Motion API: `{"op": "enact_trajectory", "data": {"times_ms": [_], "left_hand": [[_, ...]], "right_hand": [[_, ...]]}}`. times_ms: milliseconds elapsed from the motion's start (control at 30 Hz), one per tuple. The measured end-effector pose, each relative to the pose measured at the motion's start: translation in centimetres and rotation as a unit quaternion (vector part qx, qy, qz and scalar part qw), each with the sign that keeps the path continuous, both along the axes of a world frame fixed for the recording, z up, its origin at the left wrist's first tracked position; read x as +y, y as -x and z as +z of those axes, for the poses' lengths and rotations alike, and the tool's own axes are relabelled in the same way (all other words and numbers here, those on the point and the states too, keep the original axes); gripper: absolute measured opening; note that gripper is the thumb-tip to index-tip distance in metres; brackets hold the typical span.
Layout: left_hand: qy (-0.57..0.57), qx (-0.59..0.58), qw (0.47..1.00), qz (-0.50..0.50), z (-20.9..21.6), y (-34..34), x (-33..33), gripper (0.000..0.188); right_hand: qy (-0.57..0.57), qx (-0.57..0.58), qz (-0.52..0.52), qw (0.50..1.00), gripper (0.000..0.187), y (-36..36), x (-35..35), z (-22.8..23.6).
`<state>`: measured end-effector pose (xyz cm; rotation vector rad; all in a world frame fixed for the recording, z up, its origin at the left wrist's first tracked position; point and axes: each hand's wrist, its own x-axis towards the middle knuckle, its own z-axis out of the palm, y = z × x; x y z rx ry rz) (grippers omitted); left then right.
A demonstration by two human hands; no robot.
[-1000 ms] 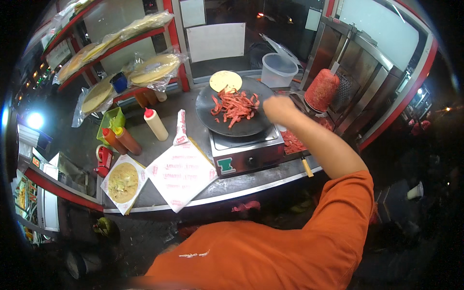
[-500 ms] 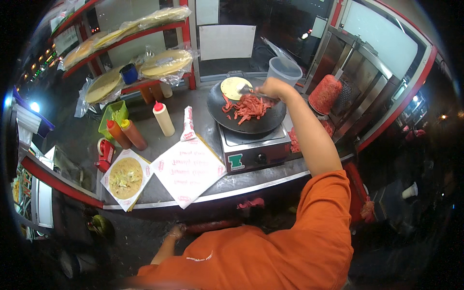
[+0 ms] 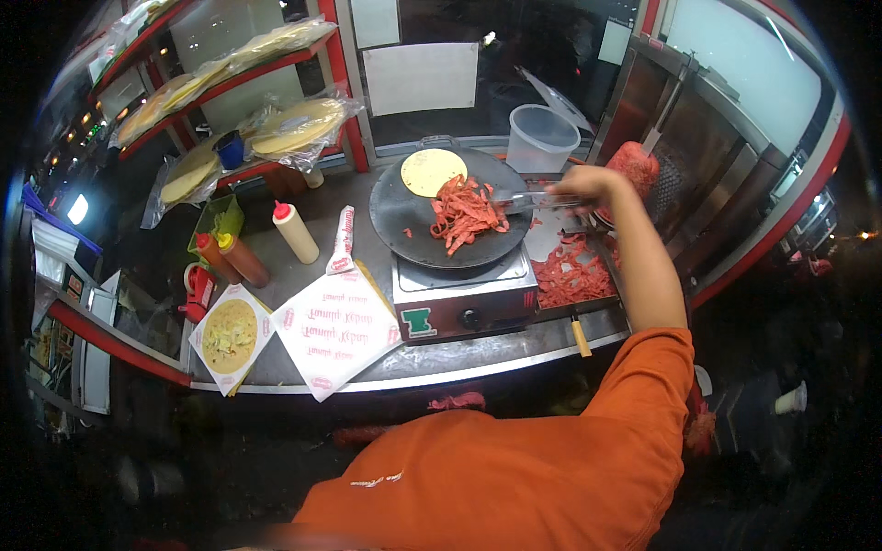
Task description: The person assembles tacos by placing shredded lettuce and sliced meat onto tortillas, then adding sauces. The person folds the tortillas and places them into paper wrappers.
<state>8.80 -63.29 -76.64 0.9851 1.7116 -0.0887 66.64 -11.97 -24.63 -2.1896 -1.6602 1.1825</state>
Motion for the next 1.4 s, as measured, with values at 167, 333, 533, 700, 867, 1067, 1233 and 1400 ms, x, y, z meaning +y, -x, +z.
{"op": "enact_trajectory", "data": {"times_ms": [167, 333, 533, 700, 867, 1067, 1233, 1400], "left_hand": [[-0.038, -0.006, 0.998, 0.04, 0.1, -4.0, 2.3, 0.037], [-0.073, -0.015, 0.996, 0.045, 0.4, -7.1, 5.6, 0.037], [-0.081, -0.026, 0.994, 0.07, 0.5, -8.4, 5.5, 0.036], [-0.051, -0.025, 0.992, 0.108, 1.1, -7.9, 2.0, 0.035], [-0.015, -0.013, 0.989, 0.144, 2.0, -5.9, -1.2, 0.035], [-0.047, -0.02, 0.979, 0.197, -1.1, -3.8, -1.7, 0.034], [-0.152, -0.13, 0.916, 0.347, -5.8, -5.2, 2.6, 0.034], [-0.137, -0.083, 0.934, 0.32, -6.4, -9.8, 0.8, 0.027]], "right_hand": [[-0.168, -0.078, 0.315, 0.931, 0.03, 5.1, 2.3, -2.9], [-0.507, -0.24, 0.344, 0.754, 0.028, 5.4, -0.9, 1.5], [-0.303, -0.375, 0.431, 0.762, 0.031, 4.6, -5.0, 4.5], [-0.328, -0.258, 0.315, 0.852, 0.033, 3.5, -3.5, 2.0], [-0.385, -0.253, 0.331, 0.824, 0.032, 2.9, -3.2, 0.0], [-0.109, 0.032, 0.137, 0.984, 0.036, 2.9, 8.0, -1.9], [-0.19, 0.035, 0.182, 0.964, 0.034, 5.4, 14.1, -6.7], [-0.448, -0.075, 0.182, 0.872, 0.038, 1.6, 11.1, -5.3]]}}
